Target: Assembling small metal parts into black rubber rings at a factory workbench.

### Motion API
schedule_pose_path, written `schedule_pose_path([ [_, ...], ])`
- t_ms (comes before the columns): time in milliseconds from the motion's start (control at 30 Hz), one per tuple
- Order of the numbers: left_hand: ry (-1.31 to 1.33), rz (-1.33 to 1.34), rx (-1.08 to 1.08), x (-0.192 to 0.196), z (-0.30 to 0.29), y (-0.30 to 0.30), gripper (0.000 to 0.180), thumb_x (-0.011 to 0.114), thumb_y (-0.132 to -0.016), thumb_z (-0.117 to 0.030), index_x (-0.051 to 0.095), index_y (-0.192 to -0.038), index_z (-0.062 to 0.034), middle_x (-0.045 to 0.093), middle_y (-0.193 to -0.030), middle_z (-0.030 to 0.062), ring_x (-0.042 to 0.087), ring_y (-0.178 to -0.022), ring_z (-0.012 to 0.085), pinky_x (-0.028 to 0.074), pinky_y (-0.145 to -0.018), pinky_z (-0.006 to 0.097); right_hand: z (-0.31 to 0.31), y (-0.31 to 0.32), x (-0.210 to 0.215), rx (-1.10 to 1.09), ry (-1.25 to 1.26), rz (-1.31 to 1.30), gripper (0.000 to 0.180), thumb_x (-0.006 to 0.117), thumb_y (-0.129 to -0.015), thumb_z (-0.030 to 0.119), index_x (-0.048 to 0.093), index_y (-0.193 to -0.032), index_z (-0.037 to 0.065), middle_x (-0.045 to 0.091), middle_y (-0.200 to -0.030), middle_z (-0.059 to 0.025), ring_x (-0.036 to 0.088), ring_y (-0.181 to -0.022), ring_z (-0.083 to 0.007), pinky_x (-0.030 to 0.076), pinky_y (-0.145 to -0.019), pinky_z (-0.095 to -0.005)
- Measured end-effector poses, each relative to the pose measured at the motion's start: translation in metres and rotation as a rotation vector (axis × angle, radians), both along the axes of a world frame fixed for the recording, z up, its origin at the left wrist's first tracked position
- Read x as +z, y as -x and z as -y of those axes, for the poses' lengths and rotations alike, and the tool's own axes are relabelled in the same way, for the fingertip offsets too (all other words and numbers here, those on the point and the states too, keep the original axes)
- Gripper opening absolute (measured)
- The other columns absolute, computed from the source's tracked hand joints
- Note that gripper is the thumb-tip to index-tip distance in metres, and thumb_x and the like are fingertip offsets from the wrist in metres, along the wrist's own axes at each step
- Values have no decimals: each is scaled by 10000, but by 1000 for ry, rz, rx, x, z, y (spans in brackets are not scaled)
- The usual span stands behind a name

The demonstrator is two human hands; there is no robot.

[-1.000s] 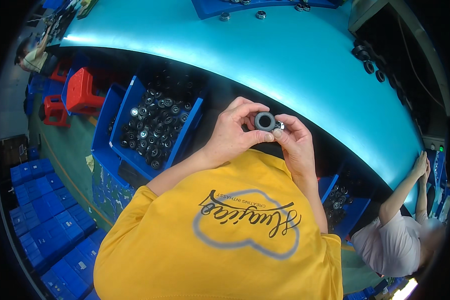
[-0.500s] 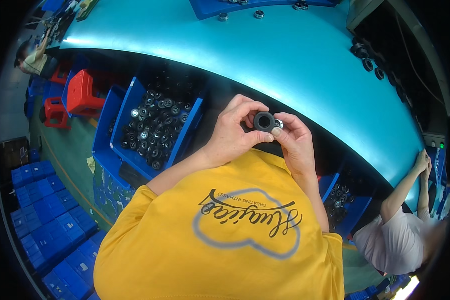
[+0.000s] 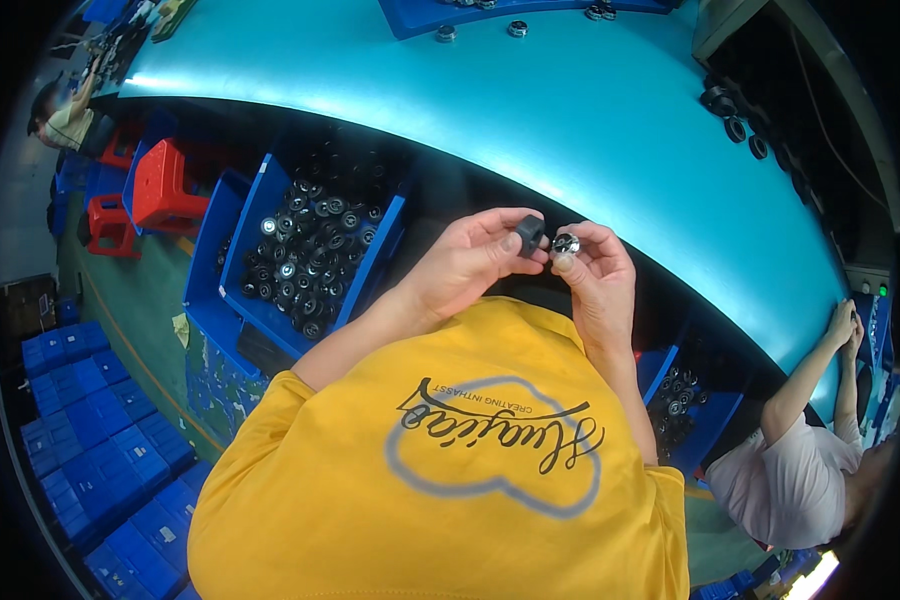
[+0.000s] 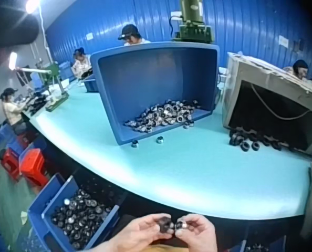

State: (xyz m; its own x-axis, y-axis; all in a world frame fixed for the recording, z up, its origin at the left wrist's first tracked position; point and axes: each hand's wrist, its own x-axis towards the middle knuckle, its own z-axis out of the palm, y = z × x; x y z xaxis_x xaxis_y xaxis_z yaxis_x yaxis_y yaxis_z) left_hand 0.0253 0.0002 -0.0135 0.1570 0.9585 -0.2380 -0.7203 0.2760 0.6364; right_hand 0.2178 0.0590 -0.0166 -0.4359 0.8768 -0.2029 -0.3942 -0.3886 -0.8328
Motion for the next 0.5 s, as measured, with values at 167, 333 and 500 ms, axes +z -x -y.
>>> schedule_pose_path([
  [167,20,321,-45,-11,-1,1,532,602,-1025,-211,437,-1436,83,619,-1281,211,649,-1158,280,540,-1035,382,-2,-4,5,-14,-98,22,375,797,-844,-27,647,-1186,0,677,-1039,-43,644,-948,-105,530,-899,-253],
  [333,29,398,-67,-14,-2,-1,529,579,-1033,-213,425,-1443,83,612,-1276,218,646,-1151,291,540,-1031,390,1,-4,13,16,-82,13,371,788,-861,-8,637,-1200,-6,693,-1041,-58,670,-984,-126,534,-910,-268],
  [500,22,412,-73,-17,-1,0,526,577,-1032,-211,427,-1443,80,609,-1274,211,638,-1150,277,537,-1025,397,2,-3,14,14,-89,18,365,781,-860,-26,628,-1192,-15,689,-1065,-75,678,-1007,-134,544,-893,-263],
])
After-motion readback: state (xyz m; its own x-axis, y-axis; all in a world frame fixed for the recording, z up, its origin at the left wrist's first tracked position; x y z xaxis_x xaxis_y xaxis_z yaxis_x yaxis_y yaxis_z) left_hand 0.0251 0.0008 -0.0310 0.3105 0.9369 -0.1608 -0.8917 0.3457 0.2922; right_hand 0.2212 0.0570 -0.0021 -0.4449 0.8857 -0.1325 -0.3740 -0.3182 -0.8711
